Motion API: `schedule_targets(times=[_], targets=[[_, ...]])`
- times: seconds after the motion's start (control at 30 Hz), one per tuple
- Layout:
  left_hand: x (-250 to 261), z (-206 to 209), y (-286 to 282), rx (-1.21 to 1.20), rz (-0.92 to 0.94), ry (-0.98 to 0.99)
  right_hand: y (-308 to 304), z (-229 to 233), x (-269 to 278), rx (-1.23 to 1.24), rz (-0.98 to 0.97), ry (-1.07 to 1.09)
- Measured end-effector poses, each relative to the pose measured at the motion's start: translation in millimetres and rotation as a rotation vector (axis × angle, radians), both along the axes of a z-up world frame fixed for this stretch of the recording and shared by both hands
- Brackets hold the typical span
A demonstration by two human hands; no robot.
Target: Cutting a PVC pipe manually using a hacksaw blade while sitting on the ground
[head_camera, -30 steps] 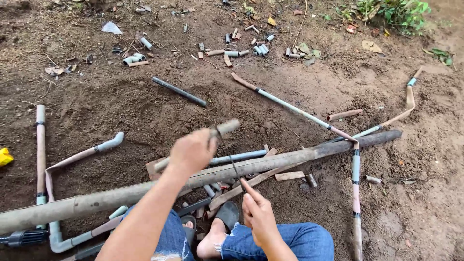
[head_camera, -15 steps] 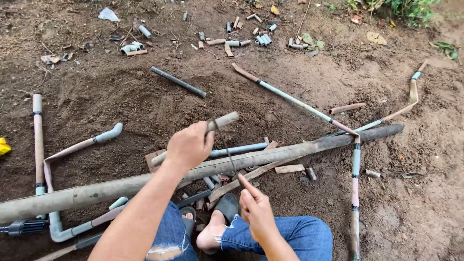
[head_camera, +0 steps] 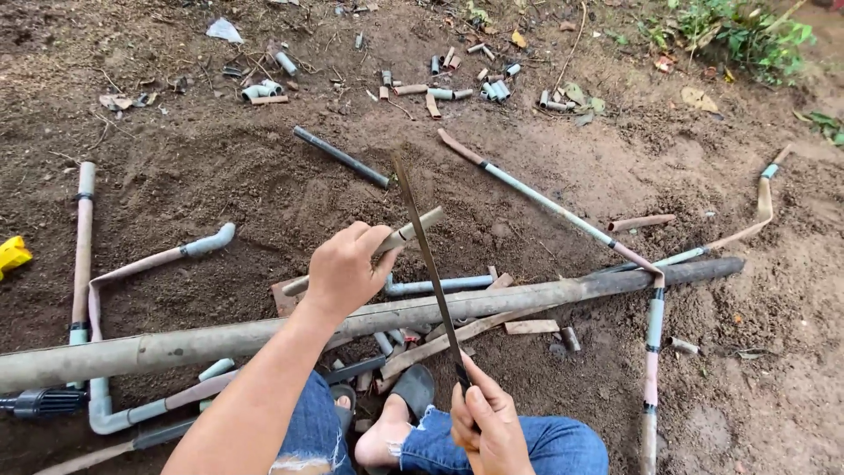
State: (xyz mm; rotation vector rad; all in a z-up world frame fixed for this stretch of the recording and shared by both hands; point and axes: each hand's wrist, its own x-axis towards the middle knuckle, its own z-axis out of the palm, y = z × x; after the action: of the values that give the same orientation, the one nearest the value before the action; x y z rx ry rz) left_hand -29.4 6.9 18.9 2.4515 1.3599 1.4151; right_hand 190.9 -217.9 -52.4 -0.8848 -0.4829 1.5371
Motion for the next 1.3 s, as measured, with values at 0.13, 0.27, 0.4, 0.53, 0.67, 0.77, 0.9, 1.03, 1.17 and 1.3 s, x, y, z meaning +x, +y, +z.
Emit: schedule_targets(times=[0.13,0.27,0.4,0.53,0.67,0.77,0.9,1.03,1.17,1.3], targets=[[1.4,2.8,-4.0,0.043,-0.001,-0.035,0.7,3.0,-3.0,0.008,-0.003,-0.065],[1.6,5.6,-4.2,0.086,0.02,-0.003,1.8,1.9,-4.6,-0.068,0.004,-0.049],[-0.6,4.3,-1.9,0.099,0.018,0.01,5.0,5.3,-10.3,-0.077,-0.003,-0.096],[-1.2,-2.5,2.7,0.147,0.067,0.03,2.4,-2.0,-6.6,0.044,-0.025,-0.407],[-1.7,8.6,-1.7,0.112,0.042,0.007,-1.3,1.5,-0.4,0.109,-0.099,-0.763],[-1.0,18.6,-11.3,0.029,-0.024,-0.02,-0.9,6.8,-0.2,0.075,-0.103,-0.739],[-0.4,20.0,-10.8,0.061,-0.031,-0.015,0.0,5.2,-0.2,0.091,-0.102,-0.686],[-1.0,11.6,-6.8,0.107,0.021,0.062,0.2,0.8,1.2,0.0,-0.09,-0.492],[-0.8,1.9,0.8,0.118,0.048,0.058,1.7,3.9,-4.9,-0.053,-0.073,-0.422],[-1.1,-2.3,1.4,0.115,0.07,0.057,1.9,1.5,-0.6,-0.042,-0.094,-0.35]])
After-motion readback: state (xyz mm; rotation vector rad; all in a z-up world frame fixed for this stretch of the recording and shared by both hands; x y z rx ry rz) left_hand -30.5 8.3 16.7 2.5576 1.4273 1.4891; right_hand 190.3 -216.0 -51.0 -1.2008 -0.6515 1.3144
